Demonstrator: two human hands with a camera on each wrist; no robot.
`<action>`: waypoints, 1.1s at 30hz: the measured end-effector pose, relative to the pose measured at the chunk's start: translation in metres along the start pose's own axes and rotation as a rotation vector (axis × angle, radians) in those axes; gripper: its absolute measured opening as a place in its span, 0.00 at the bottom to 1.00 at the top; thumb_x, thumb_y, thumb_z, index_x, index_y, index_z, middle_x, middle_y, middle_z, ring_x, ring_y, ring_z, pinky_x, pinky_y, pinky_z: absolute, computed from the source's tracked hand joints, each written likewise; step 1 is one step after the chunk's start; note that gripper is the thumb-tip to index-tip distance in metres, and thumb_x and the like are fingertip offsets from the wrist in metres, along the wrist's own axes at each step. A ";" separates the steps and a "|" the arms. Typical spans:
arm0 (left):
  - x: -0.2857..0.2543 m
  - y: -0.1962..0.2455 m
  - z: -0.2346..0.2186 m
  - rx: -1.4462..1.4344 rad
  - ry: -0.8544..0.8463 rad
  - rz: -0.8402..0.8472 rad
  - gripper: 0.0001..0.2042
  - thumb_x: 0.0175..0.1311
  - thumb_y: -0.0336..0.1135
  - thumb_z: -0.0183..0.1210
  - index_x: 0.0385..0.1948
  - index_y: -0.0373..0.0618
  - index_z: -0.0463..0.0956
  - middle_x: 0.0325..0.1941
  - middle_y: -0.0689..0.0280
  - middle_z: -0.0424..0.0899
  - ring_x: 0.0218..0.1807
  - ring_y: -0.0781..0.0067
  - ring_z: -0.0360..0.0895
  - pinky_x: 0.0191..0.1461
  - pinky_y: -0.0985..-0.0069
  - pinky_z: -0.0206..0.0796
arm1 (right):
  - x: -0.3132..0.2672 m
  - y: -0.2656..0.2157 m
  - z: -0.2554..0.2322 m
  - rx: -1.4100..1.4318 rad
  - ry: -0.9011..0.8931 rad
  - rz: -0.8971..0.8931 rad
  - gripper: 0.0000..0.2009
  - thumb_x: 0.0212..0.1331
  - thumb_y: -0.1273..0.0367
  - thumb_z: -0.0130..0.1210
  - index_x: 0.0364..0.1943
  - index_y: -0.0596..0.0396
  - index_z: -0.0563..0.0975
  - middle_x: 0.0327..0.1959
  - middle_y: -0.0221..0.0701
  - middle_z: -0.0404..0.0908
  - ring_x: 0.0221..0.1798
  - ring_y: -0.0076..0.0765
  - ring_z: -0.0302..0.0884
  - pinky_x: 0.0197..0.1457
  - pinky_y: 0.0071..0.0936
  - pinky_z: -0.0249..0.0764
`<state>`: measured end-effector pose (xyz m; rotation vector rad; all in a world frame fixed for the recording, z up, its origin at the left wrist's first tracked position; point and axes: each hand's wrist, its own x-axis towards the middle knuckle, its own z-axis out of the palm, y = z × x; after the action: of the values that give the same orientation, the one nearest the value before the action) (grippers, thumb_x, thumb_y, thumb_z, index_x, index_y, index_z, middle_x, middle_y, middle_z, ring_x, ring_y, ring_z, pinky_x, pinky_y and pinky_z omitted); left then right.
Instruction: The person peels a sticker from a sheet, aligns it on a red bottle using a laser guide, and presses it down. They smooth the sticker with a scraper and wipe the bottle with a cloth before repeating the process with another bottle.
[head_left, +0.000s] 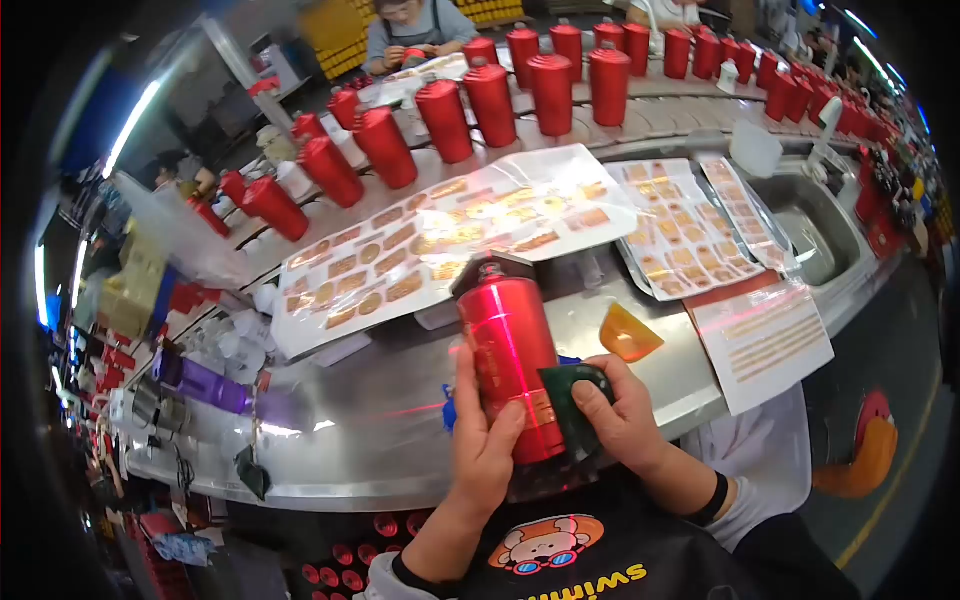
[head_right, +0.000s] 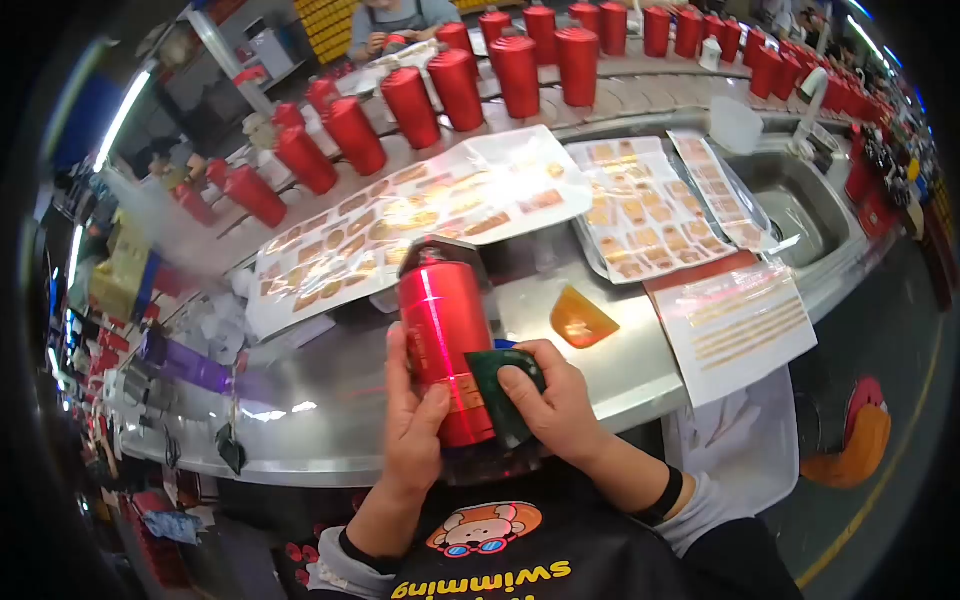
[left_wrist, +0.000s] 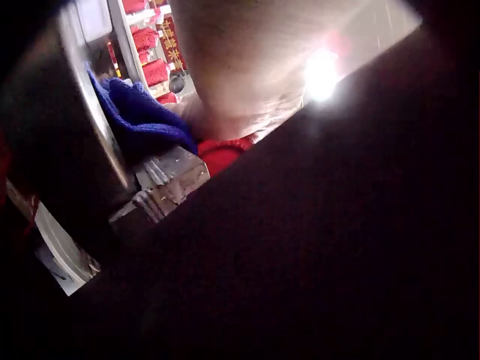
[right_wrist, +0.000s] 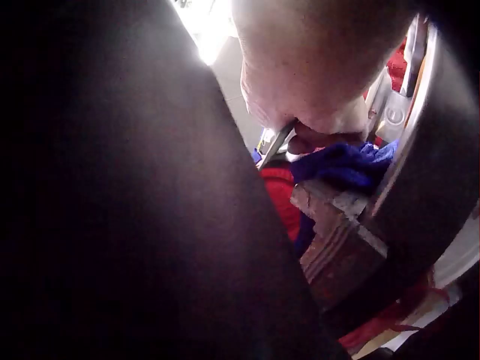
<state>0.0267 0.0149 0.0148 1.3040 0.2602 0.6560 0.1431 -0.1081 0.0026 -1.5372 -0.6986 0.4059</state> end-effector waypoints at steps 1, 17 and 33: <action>0.000 -0.001 0.000 -0.016 0.028 0.003 0.36 0.68 0.26 0.49 0.74 0.39 0.36 0.78 0.59 0.46 0.74 0.67 0.53 0.75 0.69 0.47 | 0.001 0.001 0.001 -0.013 -0.001 -0.010 0.12 0.65 0.66 0.56 0.44 0.61 0.73 0.28 0.31 0.79 0.32 0.22 0.74 0.37 0.24 0.72; -0.061 -0.020 -0.069 0.828 0.225 0.302 0.30 0.66 0.32 0.56 0.68 0.38 0.55 0.64 0.50 0.69 0.57 0.50 0.70 0.62 0.63 0.62 | 0.003 0.031 -0.014 -0.104 -0.002 -0.031 0.17 0.69 0.67 0.47 0.56 0.65 0.70 0.54 0.38 0.73 0.56 0.37 0.69 0.62 0.32 0.65; -0.085 -0.001 -0.115 0.540 0.248 0.482 0.16 0.60 0.26 0.59 0.51 0.41 0.74 0.33 0.56 0.79 0.35 0.53 0.78 0.39 0.63 0.70 | -0.010 0.023 -0.013 0.223 -0.041 0.118 0.21 0.68 0.65 0.47 0.61 0.62 0.68 0.55 0.41 0.76 0.55 0.45 0.76 0.60 0.39 0.73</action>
<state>-0.1015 0.0584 -0.0319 1.8275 0.3429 1.2185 0.1482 -0.1236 -0.0203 -1.3656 -0.5747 0.5857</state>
